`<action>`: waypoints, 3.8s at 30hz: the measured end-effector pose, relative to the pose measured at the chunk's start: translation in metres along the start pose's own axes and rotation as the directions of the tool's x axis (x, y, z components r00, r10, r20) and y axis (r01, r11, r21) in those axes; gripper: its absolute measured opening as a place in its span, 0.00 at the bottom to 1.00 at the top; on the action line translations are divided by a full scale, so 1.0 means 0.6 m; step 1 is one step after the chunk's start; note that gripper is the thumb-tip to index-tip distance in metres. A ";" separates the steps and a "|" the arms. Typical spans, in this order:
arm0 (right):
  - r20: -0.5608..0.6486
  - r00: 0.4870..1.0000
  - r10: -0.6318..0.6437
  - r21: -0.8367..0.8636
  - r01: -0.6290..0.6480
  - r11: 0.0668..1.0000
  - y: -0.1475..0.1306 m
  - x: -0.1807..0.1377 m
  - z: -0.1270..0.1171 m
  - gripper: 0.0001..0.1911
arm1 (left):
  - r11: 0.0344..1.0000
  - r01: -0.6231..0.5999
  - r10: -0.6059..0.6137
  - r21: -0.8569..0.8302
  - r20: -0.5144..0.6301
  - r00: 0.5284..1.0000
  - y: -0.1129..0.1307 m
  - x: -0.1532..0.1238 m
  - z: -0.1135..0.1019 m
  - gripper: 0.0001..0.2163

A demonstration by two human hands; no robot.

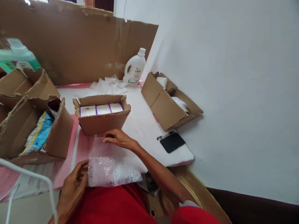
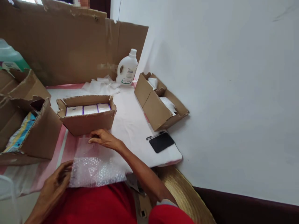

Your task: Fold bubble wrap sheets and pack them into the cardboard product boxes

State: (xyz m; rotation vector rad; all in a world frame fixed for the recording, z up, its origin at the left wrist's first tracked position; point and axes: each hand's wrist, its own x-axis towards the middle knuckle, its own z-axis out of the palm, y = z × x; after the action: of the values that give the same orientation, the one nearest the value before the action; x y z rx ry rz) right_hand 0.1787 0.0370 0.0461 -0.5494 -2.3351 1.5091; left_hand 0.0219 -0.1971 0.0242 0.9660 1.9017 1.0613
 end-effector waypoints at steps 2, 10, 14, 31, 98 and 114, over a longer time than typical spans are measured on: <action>0.080 0.996 -0.023 -0.102 0.031 0.994 0.010 0.024 0.008 0.07 | 0.988 -0.025 0.052 0.152 -0.174 0.983 0.005 -0.016 -0.021 0.23; -0.300 0.919 -0.256 -0.586 0.034 0.810 -0.047 -0.032 0.111 0.22 | 0.588 -0.553 0.632 0.590 0.092 0.770 -0.009 0.053 0.030 0.20; -0.253 0.945 -0.205 -0.600 0.013 0.800 -0.017 -0.072 0.191 0.45 | 0.426 -0.624 0.658 0.655 0.250 0.711 -0.063 0.111 0.083 0.28; -0.191 0.980 -0.056 -0.741 -0.106 0.663 0.062 -0.263 0.052 0.58 | 0.257 -0.714 0.654 0.651 0.427 0.625 -0.046 0.076 0.030 0.47; -0.602 0.762 -0.240 -0.615 -0.250 0.748 0.003 -0.231 0.172 0.11 | 0.232 -0.739 0.796 0.632 0.314 0.518 -0.049 0.042 0.066 0.13; -0.207 0.936 -0.285 -0.861 -0.035 0.508 0.021 -0.184 0.214 0.06 | 0.476 -0.521 0.590 0.709 0.182 0.787 -0.013 0.112 0.053 0.18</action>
State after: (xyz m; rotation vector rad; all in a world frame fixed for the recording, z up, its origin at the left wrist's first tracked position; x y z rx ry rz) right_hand 0.2198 -0.1128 -0.0220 -0.7367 -2.6205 0.0184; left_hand 0.0177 -0.1315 -0.0111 2.1712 2.1782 0.6188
